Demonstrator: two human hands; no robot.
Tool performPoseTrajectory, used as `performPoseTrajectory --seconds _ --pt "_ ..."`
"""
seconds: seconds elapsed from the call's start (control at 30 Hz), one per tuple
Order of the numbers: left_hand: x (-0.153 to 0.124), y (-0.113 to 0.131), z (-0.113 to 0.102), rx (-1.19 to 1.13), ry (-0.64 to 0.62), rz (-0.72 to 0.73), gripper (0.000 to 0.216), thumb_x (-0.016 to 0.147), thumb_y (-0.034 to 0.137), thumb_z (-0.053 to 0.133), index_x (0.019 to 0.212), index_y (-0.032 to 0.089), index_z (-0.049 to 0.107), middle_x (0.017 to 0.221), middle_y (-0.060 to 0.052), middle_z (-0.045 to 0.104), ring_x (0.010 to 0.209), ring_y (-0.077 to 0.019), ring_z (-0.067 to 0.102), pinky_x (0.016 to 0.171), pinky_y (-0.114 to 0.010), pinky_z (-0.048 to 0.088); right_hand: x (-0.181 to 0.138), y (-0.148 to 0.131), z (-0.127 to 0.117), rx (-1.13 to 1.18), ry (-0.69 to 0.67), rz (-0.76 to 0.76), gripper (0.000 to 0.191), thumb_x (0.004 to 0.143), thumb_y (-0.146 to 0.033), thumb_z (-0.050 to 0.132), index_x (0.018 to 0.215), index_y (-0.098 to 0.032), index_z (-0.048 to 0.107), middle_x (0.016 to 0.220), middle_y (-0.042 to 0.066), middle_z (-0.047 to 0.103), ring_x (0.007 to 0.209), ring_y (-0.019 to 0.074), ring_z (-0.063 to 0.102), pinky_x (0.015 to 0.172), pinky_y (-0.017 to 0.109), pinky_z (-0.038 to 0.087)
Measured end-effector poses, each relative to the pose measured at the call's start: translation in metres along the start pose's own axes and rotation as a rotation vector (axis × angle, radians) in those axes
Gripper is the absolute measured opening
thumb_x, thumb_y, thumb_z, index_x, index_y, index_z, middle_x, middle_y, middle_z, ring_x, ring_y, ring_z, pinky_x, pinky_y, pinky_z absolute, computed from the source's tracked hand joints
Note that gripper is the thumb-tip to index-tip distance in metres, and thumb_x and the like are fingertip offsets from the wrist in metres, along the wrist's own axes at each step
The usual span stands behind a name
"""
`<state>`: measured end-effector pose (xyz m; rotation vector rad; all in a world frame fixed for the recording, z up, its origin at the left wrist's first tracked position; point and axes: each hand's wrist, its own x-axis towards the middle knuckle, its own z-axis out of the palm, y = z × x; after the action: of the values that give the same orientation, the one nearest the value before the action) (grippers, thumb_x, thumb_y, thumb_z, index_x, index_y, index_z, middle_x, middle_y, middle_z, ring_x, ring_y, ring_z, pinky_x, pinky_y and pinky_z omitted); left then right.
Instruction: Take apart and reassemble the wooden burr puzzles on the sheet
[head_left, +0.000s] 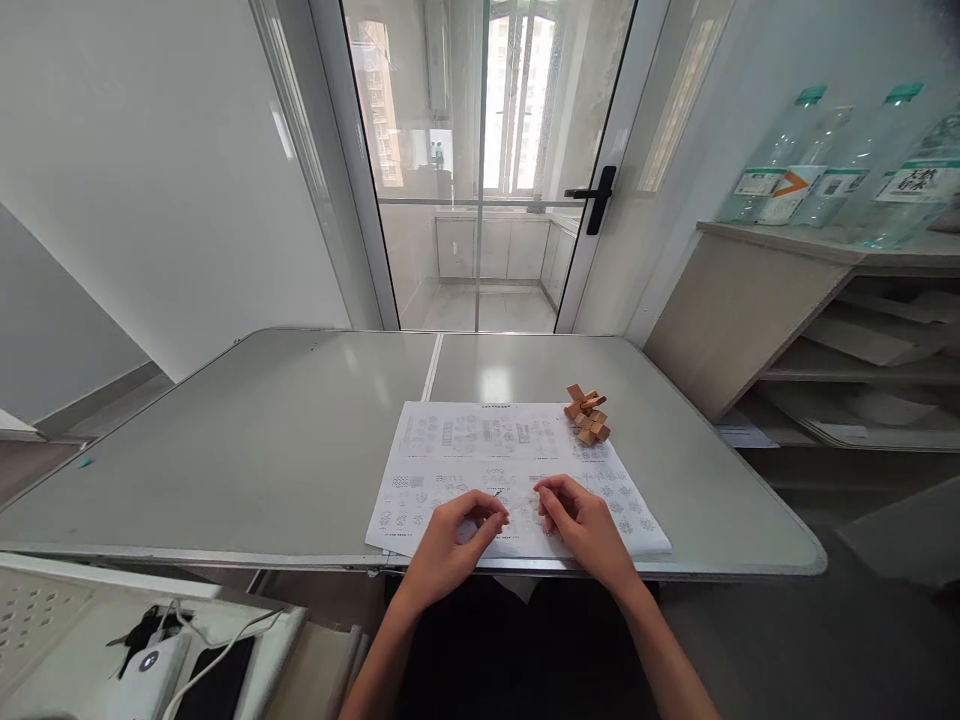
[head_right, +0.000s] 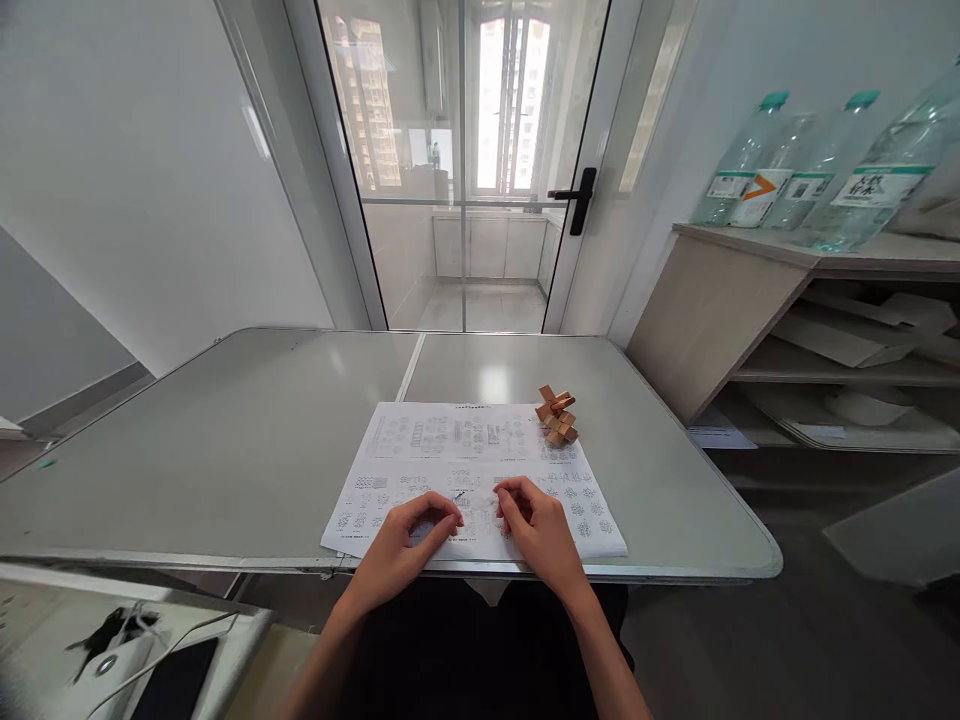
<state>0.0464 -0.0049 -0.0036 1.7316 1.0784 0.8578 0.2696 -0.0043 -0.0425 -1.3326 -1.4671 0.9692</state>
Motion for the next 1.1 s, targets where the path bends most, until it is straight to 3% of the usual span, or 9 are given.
performPoseTrajectory --seconds 1.1 --pt "-0.0007 0.0007 -0.0004 0.023 0.002 0.006 0.028 0.099 0.047 0.058 0.096 0.022 0.072 0.094 -0.005 0.076 0.089 -0.0215 0.068 0.086 -0.034 0.056 0.0001 -0.0011 0.0004 -0.003 0.016 -0.009 0.053 0.095 -0.071 0.053 0.098 -0.021 0.069 0.076 0.005 0.070 0.062 0.0204 0.064 0.065 0.034 0.054"
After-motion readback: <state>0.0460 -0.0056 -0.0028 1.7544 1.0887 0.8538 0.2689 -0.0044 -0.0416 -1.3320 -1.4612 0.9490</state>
